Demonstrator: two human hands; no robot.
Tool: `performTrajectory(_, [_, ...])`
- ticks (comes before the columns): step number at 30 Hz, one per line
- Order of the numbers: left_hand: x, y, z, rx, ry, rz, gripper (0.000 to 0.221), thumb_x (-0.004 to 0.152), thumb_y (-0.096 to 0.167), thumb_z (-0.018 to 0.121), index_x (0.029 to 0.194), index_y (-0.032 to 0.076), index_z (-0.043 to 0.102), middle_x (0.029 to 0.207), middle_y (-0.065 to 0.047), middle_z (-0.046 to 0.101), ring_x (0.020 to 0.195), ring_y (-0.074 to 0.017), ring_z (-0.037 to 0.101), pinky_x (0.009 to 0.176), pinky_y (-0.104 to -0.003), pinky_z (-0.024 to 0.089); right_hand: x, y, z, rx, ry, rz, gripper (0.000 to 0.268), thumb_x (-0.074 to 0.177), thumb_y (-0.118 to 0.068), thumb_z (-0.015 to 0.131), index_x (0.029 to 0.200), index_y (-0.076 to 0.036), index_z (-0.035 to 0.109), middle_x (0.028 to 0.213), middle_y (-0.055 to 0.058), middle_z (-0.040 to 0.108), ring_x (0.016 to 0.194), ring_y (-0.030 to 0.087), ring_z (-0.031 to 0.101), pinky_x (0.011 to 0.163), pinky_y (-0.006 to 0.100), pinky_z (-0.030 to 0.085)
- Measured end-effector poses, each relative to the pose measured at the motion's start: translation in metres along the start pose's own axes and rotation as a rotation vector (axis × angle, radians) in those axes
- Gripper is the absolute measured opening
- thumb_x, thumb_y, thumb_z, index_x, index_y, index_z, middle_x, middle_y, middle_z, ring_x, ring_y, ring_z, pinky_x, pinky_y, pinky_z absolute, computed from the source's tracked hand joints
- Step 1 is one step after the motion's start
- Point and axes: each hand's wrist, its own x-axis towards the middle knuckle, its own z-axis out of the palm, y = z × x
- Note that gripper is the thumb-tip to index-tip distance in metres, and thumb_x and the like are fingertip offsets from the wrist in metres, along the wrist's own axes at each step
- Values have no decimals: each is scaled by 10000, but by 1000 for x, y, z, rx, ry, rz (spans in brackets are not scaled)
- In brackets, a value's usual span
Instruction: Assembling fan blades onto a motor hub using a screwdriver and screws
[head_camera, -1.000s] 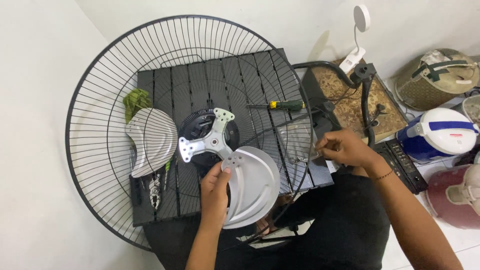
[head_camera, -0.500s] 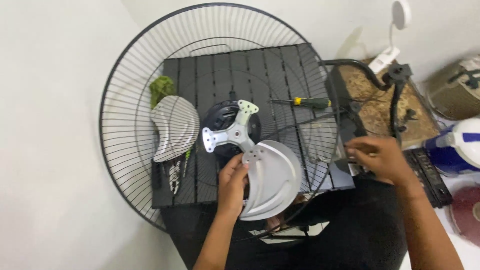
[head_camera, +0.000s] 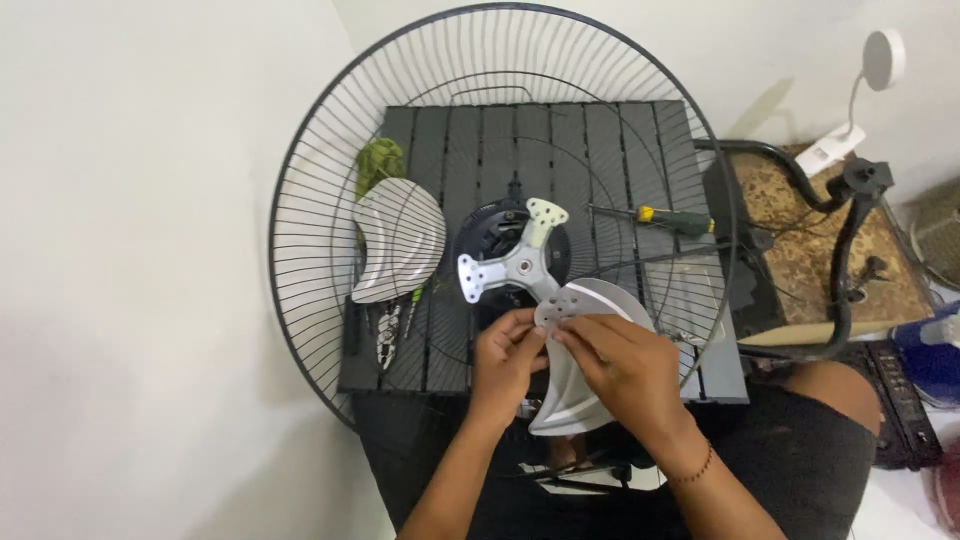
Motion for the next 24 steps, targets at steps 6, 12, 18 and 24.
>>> performTrajectory(6, [0, 2, -2, -60, -38, 58, 256, 991, 37, 575, 1190, -46, 712, 1072, -198, 755, 947, -254, 728, 763, -438, 652, 9, -1, 21, -6, 27, 167, 62, 847, -225, 859, 895, -260, 839, 873, -63, 799, 777, 137, 758, 665, 235, 591])
performTrajectory(12, [4, -4, -4, -67, 9, 51, 255, 977, 75, 607, 1164, -43, 733, 936, -178, 716, 883, -231, 722, 728, -423, 650, 13, 4, 23, 4, -86, 226, 79, 795, -212, 883, 837, -252, 829, 835, -17, 791, 804, 210, 770, 669, 291, 599])
performTrajectory(18, [0, 8, -3, -18, 12, 35, 255, 956, 90, 638, 1149, -46, 732, 913, -176, 732, 821, -175, 697, 679, -365, 646, 23, 2, 17, 54, -210, 310, 138, 741, -147, 887, 846, -227, 846, 830, 53, 798, 827, 296, 775, 663, 371, 609])
performTrajectory(24, [3, 14, -1, 6, 79, -24, 212, 917, 89, 693, 1062, -52, 755, 845, -173, 738, 738, -152, 676, 626, -330, 641, 14, 4, 22, 12, -159, 301, 133, 780, -209, 867, 878, -297, 847, 879, -27, 800, 846, 229, 773, 691, 312, 602])
